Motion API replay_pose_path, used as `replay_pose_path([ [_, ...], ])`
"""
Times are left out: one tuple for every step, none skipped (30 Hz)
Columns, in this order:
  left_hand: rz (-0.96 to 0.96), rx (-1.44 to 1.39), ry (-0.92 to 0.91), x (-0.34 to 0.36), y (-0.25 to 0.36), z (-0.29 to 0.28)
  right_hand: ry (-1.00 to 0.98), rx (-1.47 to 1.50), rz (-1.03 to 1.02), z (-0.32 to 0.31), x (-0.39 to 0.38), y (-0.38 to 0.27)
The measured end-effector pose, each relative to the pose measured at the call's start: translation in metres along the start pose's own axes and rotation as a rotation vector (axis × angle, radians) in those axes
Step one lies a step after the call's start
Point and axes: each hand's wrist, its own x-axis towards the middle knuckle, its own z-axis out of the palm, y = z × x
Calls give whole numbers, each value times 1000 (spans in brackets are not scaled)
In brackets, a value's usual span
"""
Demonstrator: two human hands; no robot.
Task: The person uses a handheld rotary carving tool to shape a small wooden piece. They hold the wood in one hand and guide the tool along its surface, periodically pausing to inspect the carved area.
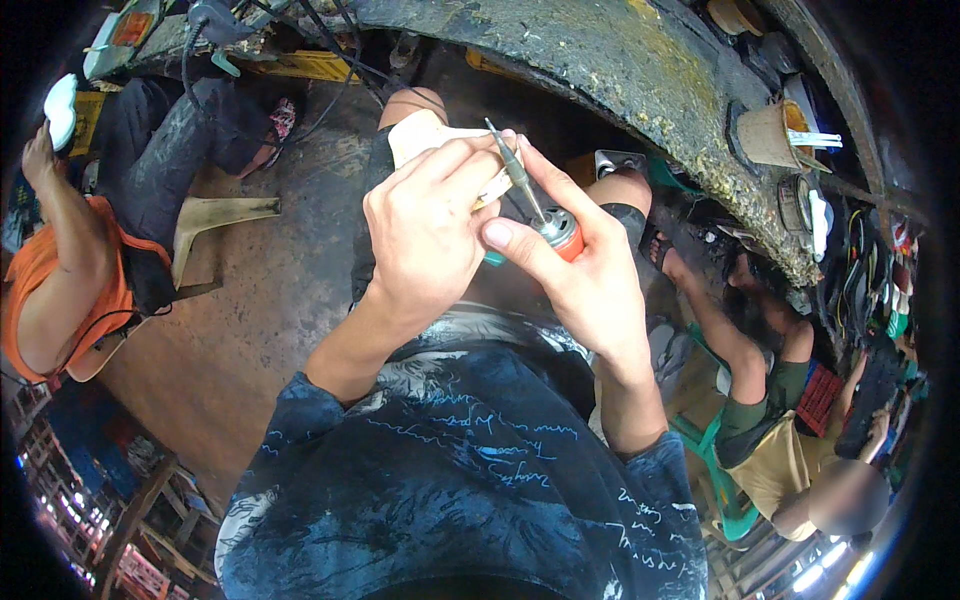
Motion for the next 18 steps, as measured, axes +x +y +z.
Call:
replay_pose_path([
  [-6, 1, 5, 0, 0, 0, -12, 16, 20, 0, 0, -1],
  [-13, -2, 0, 0, 0, 0, -11, 16, 26, 0, 0, -2],
  [-20, -5, -5, 0, -1, 0, -13, 6, 30, 0, 0, -3],
  [-28, -8, -11, 0, -1, 0, -16, -4, 34, 0, -1, -4],
  [-19, -1, -2, 0, -1, 0, -24, -23, 36, -1, -1, -5],
  [-10, 5, 6, 0, -2, 1, -31, -36, 37, -2, -1, -5],
  [-3, 6, 17, 0, -2, 1, -38, -48, 39, -3, -1, -5],
  [4, 14, 14, 0, -2, 0, -45, -54, 39, -3, -1, -5],
  [9, 18, 13, 0, -2, 0, -51, -60, 41, -4, -1, -5],
  [11, 20, 10, 0, -2, 0, -44, -23, 27, -4, 0, -4],
  [6, 20, 0, 0, -2, -1, -38, 14, 13, -4, 3, -2],
  [-2, 20, -12, -1, -1, -1, -34, 29, 15, -4, 3, -1],
  [-10, 19, -25, -1, -1, -2, -31, 44, 17, -3, 4, 0],
  [-17, 13, -21, -1, -1, -1, -31, 36, 35, -4, 3, 0],
  [-22, 7, -17, 0, -1, -1, -24, 16, 51, -4, 3, 1],
  [-28, 0, -13, 0, -1, 0, -19, 10, 43, -3, 2, 1],
  [-26, -6, -17, 0, -2, 1, -9, -10, 34, -2, 1, 0],
  [-25, -12, -21, -1, -2, 1, 5, -54, 17, -1, 1, -2],
])
